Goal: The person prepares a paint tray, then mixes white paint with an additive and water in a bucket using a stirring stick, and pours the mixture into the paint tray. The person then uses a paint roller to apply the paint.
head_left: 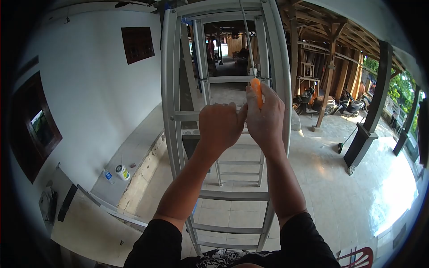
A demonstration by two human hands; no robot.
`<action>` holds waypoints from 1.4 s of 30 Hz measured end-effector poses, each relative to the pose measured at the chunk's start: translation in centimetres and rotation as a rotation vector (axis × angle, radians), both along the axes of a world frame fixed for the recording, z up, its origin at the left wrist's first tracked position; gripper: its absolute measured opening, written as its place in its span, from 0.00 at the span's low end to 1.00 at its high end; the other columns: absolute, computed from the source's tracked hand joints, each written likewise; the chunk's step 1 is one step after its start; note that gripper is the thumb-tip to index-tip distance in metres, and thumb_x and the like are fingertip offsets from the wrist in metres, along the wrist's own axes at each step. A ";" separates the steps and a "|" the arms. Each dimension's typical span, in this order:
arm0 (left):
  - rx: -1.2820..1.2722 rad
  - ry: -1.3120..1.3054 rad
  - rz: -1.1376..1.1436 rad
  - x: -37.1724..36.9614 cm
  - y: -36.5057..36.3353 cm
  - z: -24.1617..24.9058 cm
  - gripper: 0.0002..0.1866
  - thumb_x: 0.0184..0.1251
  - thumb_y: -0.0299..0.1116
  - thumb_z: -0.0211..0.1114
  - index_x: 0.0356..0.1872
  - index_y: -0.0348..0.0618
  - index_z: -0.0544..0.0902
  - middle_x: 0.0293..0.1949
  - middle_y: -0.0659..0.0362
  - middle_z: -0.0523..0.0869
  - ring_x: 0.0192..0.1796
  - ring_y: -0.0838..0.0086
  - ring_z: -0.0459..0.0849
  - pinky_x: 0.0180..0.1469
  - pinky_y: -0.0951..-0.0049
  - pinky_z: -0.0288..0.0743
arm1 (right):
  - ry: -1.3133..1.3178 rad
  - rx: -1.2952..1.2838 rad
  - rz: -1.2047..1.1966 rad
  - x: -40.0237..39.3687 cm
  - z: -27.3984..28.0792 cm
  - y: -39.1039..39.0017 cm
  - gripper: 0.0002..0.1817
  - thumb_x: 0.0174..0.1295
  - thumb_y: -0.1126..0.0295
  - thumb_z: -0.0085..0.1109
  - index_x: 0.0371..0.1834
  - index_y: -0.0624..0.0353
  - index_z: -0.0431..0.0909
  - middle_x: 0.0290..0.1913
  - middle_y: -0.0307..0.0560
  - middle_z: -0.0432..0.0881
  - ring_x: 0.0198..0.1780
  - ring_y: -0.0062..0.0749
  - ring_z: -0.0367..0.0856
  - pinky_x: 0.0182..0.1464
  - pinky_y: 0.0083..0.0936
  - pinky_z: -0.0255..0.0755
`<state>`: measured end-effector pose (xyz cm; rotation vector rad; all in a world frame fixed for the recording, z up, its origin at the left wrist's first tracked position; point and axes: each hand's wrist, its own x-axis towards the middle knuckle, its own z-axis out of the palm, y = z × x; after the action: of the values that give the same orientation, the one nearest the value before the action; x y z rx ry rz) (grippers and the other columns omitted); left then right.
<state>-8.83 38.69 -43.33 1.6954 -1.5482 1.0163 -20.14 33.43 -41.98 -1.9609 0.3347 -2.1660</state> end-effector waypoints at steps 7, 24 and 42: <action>-0.045 -0.006 -0.032 0.4 -0.3 -0.4 0.24 0.72 0.47 0.59 0.19 0.42 0.80 0.14 0.50 0.77 0.18 0.58 0.80 0.27 0.57 0.73 | 0.085 0.152 0.022 0.3 -1.0 0.6 0.12 0.73 0.71 0.56 0.33 0.67 0.72 0.20 0.54 0.75 0.19 0.43 0.76 0.26 0.37 0.67; 0.059 0.002 -0.097 1.1 0.0 0.2 0.27 0.76 0.50 0.57 0.20 0.42 0.82 0.17 0.51 0.82 0.21 0.60 0.84 0.29 0.59 0.75 | 0.067 0.307 -0.010 0.8 0.9 1.2 0.13 0.74 0.69 0.57 0.33 0.66 0.73 0.20 0.54 0.78 0.23 0.38 0.82 0.27 0.34 0.71; 0.029 -0.001 -0.185 1.4 0.3 0.4 0.29 0.77 0.52 0.56 0.19 0.41 0.81 0.15 0.51 0.79 0.18 0.61 0.82 0.25 0.60 0.73 | 0.091 0.300 -0.073 0.7 -0.2 0.9 0.13 0.75 0.68 0.56 0.33 0.65 0.72 0.18 0.52 0.73 0.20 0.39 0.75 0.26 0.36 0.65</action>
<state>-7.39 39.03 -42.96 1.5375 -1.6930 0.9035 -19.42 34.32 -42.17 -1.9049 0.7111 -1.9363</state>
